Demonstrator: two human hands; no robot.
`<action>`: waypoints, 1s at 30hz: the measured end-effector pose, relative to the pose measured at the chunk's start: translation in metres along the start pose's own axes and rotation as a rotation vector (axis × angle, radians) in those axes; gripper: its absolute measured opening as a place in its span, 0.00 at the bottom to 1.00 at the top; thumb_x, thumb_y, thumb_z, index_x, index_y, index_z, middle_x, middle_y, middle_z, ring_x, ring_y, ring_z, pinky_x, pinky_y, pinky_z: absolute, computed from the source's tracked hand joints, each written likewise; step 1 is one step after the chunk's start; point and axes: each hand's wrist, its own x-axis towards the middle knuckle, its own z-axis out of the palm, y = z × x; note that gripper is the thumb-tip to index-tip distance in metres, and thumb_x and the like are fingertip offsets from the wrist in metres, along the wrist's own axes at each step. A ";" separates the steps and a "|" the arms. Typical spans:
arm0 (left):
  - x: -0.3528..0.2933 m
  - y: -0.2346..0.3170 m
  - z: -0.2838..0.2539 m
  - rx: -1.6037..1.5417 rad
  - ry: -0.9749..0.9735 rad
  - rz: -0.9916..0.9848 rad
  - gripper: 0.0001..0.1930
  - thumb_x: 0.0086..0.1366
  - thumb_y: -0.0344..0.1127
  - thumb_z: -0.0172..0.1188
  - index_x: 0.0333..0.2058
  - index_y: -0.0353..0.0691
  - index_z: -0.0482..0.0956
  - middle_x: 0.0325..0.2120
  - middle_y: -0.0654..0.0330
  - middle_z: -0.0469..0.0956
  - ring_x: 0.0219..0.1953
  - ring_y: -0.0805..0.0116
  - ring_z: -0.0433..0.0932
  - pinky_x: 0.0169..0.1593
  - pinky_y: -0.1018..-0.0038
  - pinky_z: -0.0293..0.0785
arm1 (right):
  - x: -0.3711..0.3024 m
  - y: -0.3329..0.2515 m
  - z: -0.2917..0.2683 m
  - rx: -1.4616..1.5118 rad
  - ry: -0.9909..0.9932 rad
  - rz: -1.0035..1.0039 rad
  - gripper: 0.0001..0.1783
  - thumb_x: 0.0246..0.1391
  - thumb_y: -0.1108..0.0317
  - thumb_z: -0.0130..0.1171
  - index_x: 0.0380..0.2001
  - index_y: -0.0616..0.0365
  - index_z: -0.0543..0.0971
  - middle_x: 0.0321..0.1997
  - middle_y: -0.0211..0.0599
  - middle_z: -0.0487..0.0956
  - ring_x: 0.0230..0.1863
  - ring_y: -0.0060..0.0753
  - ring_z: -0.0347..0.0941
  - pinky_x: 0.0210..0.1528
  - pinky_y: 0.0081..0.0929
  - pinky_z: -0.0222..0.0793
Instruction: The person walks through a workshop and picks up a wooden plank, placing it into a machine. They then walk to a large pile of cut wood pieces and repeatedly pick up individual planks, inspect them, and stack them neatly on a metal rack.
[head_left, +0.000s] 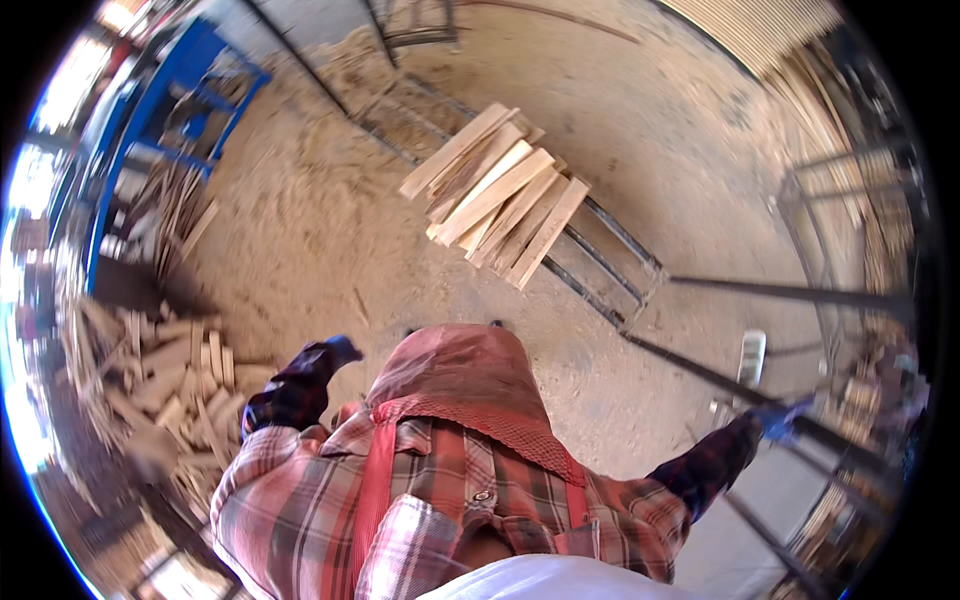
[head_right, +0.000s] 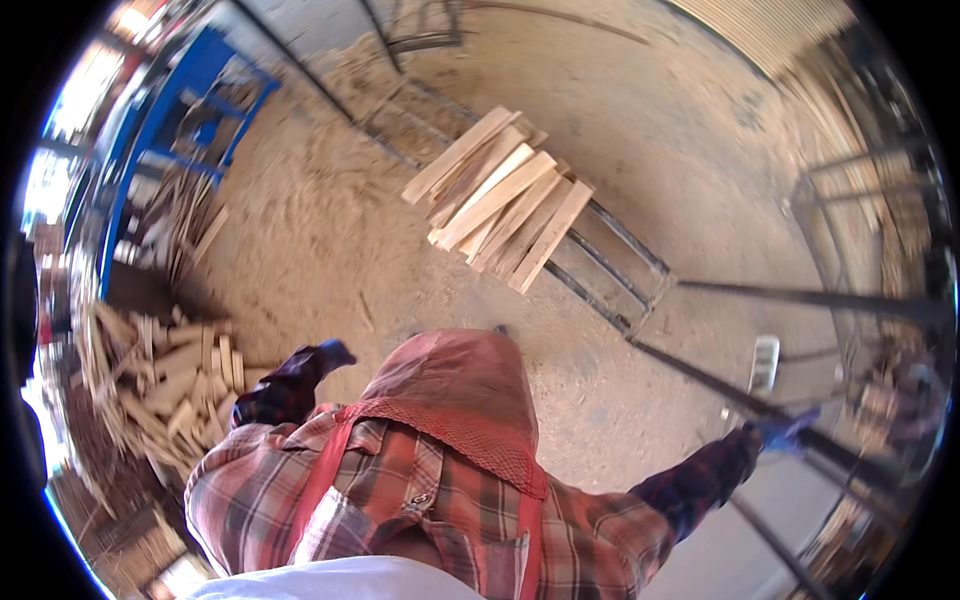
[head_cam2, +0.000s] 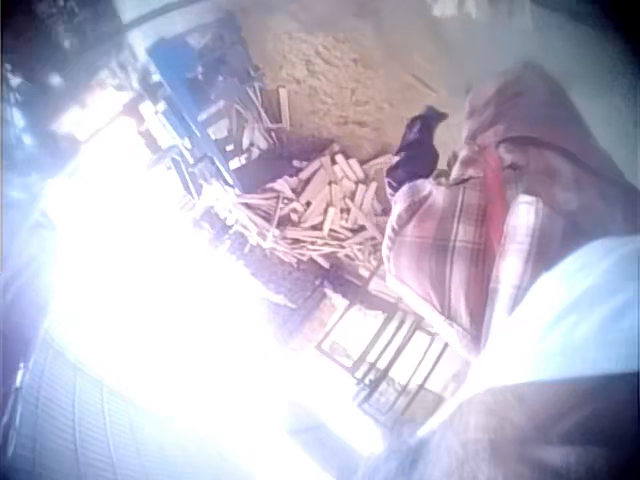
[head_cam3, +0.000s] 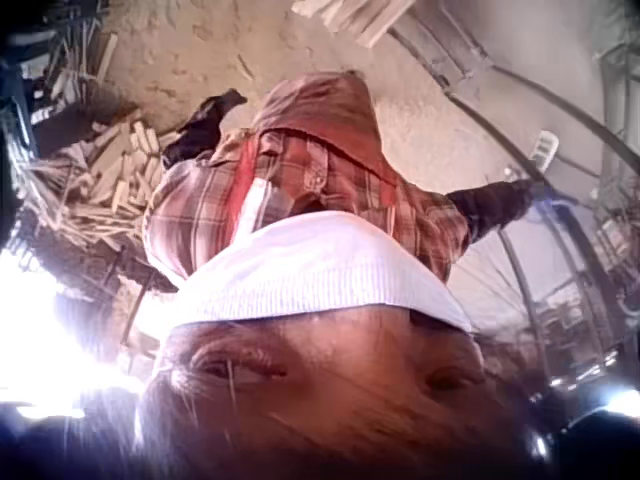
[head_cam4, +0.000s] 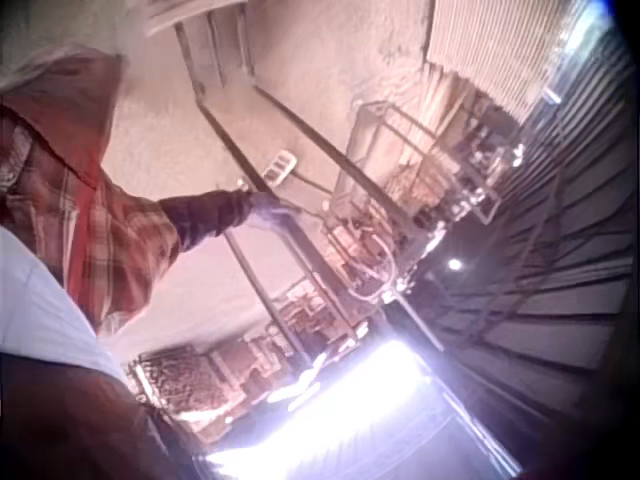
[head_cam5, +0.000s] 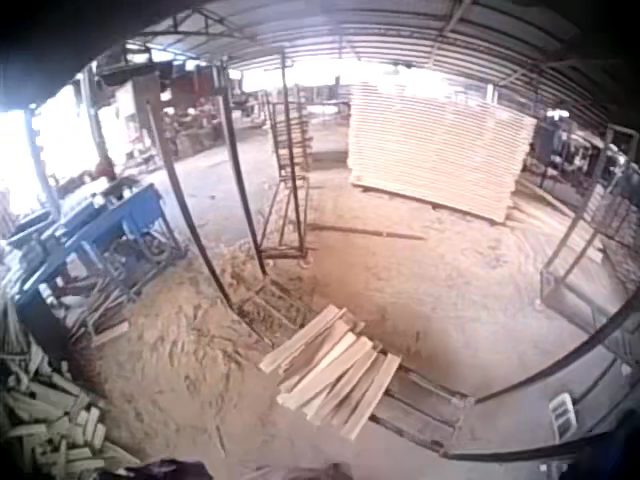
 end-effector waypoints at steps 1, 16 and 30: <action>0.005 0.025 0.046 -0.031 -0.074 0.079 0.19 0.53 0.51 0.63 0.25 0.38 0.80 0.20 0.49 0.77 0.24 0.60 0.75 0.31 0.61 0.68 | 0.033 0.027 -0.013 -0.524 0.102 -0.126 0.28 0.59 0.66 0.54 0.60 0.60 0.59 0.61 0.40 0.62 0.60 0.34 0.58 0.63 0.39 0.55; -0.097 0.195 0.137 -0.656 0.452 -0.085 0.14 0.50 0.44 0.58 0.32 0.43 0.83 0.29 0.52 0.81 0.34 0.58 0.81 0.38 0.63 0.75 | -0.100 0.048 0.020 -2.129 -0.173 -0.181 0.19 0.59 0.58 0.57 0.37 0.69 0.78 0.34 0.40 0.78 0.34 0.29 0.73 0.41 0.29 0.71; -0.288 0.474 0.252 -0.803 0.924 0.267 0.15 0.55 0.44 0.58 0.38 0.42 0.80 0.33 0.49 0.80 0.36 0.48 0.78 0.39 0.61 0.75 | -0.119 0.078 0.065 -1.803 -0.772 0.529 0.23 0.52 0.69 0.63 0.49 0.66 0.70 0.46 0.42 0.72 0.44 0.35 0.70 0.47 0.35 0.68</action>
